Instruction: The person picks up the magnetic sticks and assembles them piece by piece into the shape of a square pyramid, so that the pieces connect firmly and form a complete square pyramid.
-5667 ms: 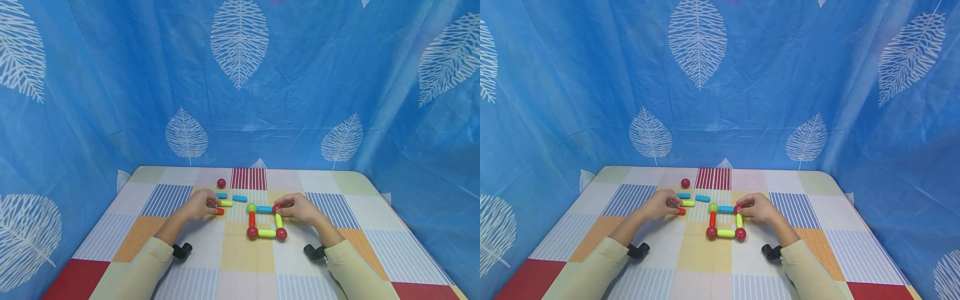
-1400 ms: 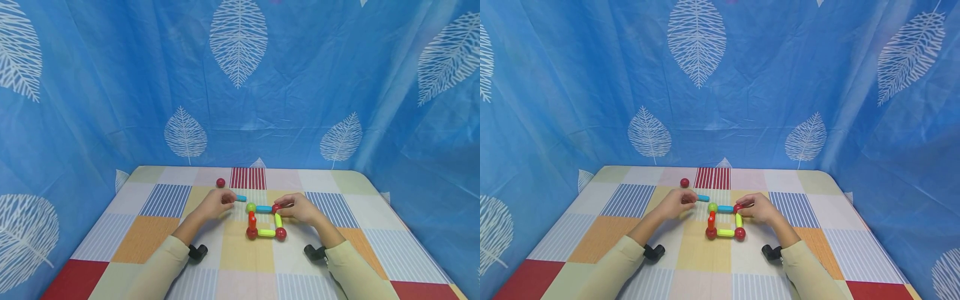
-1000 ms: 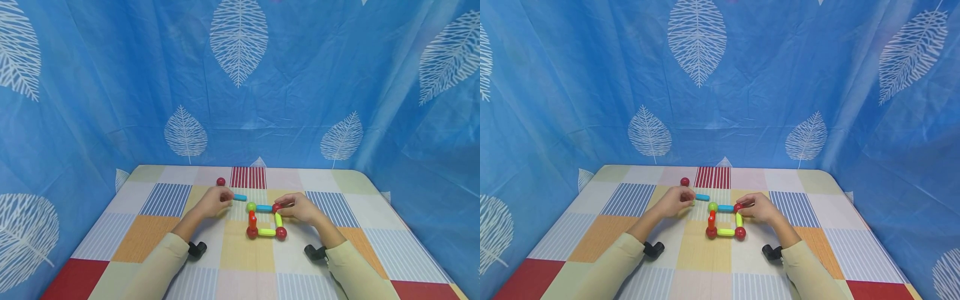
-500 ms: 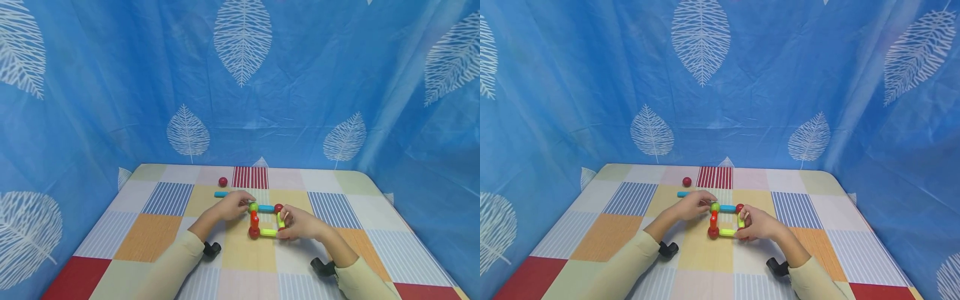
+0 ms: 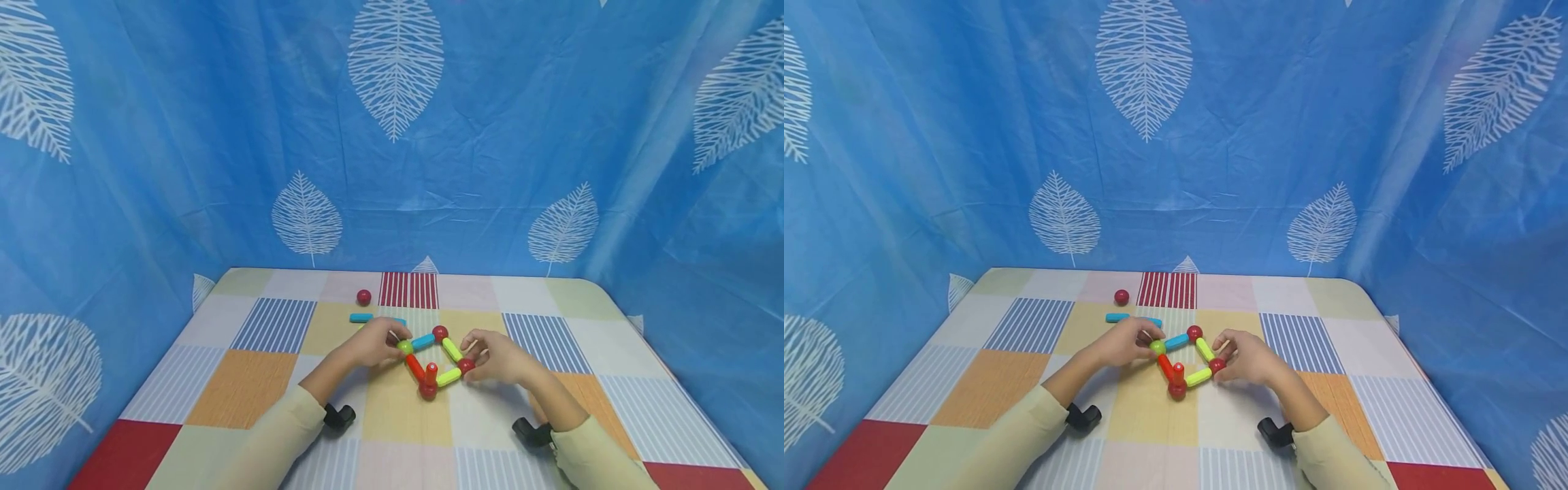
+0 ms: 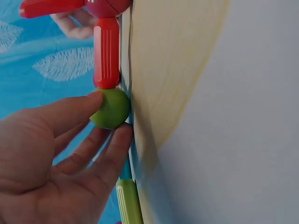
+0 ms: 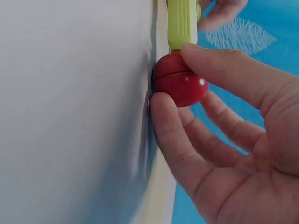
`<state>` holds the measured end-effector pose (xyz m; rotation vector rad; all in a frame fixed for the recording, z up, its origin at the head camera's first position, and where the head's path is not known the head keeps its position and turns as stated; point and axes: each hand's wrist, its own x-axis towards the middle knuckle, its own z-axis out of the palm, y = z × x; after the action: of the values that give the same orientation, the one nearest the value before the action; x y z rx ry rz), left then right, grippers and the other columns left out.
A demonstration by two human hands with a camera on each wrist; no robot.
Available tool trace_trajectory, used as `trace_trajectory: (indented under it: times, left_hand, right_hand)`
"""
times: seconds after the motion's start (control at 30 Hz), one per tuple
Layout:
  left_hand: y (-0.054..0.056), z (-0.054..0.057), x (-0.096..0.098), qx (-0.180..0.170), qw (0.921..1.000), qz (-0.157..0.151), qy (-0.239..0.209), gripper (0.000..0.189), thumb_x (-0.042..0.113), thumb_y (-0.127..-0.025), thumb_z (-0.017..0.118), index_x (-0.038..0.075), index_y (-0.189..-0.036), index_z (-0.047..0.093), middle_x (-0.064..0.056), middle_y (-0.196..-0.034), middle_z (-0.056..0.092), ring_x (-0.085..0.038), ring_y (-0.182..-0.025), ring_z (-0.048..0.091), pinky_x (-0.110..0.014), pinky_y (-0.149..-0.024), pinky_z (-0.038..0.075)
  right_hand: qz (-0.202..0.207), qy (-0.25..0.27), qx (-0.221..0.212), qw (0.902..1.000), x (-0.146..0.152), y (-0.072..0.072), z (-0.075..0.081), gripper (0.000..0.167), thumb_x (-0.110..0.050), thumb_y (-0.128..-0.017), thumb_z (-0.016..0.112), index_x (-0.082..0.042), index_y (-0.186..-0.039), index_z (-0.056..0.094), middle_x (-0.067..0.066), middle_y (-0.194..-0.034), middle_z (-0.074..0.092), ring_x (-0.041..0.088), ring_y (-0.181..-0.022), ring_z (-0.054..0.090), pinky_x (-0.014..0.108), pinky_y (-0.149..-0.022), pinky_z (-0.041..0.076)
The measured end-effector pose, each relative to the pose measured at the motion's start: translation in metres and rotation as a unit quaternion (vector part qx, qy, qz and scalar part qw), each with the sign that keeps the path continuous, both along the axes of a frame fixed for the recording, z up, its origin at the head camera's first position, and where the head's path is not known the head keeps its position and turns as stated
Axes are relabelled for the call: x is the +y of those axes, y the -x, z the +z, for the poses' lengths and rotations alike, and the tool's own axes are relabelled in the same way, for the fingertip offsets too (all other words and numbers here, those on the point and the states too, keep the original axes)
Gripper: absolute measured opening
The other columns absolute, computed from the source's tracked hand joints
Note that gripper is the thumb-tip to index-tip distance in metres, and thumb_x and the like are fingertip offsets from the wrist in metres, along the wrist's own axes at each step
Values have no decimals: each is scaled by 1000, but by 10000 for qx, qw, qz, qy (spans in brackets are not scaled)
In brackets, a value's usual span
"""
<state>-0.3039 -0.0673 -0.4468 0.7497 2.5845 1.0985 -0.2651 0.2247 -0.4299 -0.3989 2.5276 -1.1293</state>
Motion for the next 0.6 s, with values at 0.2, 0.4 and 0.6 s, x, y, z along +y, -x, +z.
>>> trace_trajectory:
  times: [0.2, 0.4, 0.6]
  left_hand:
    - [-10, 2, -1, -340, 9988, 362, -45, 22, 13, -85, 84, 12, -107, 78, -1, -105, 74, -17, -95, 71, -34, -85, 61]
    - [-14, 4, -1, -454, 9979, 436, -133, 22, 14, -85, 84, 12, -106, 78, -1, -105, 74, -17, -95, 71, -34, -84, 62]
    - [-10, 8, -10, -356, 9984, 337, -277, 27, 10, -87, 81, 5, -113, 75, -8, -109, 75, -21, -99, 72, -37, -87, 61]
  right_hand:
    - [-19, 16, 133, 9999, 10, 10, -4, 35, -6, -79, 86, -5, -111, 73, 6, -106, 74, 21, -97, 69, 35, -81, 61]
    - [-58, 206, 5, 9998, 13, 11, -5, 34, -7, -79, 86, -5, -112, 75, 8, -107, 75, 21, -97, 69, 32, -77, 60]
    - [-74, 270, -65, 9996, 13, 11, -5, 34, -7, -80, 86, -6, -112, 75, 7, -107, 75, 20, -96, 69, 31, -78, 60]
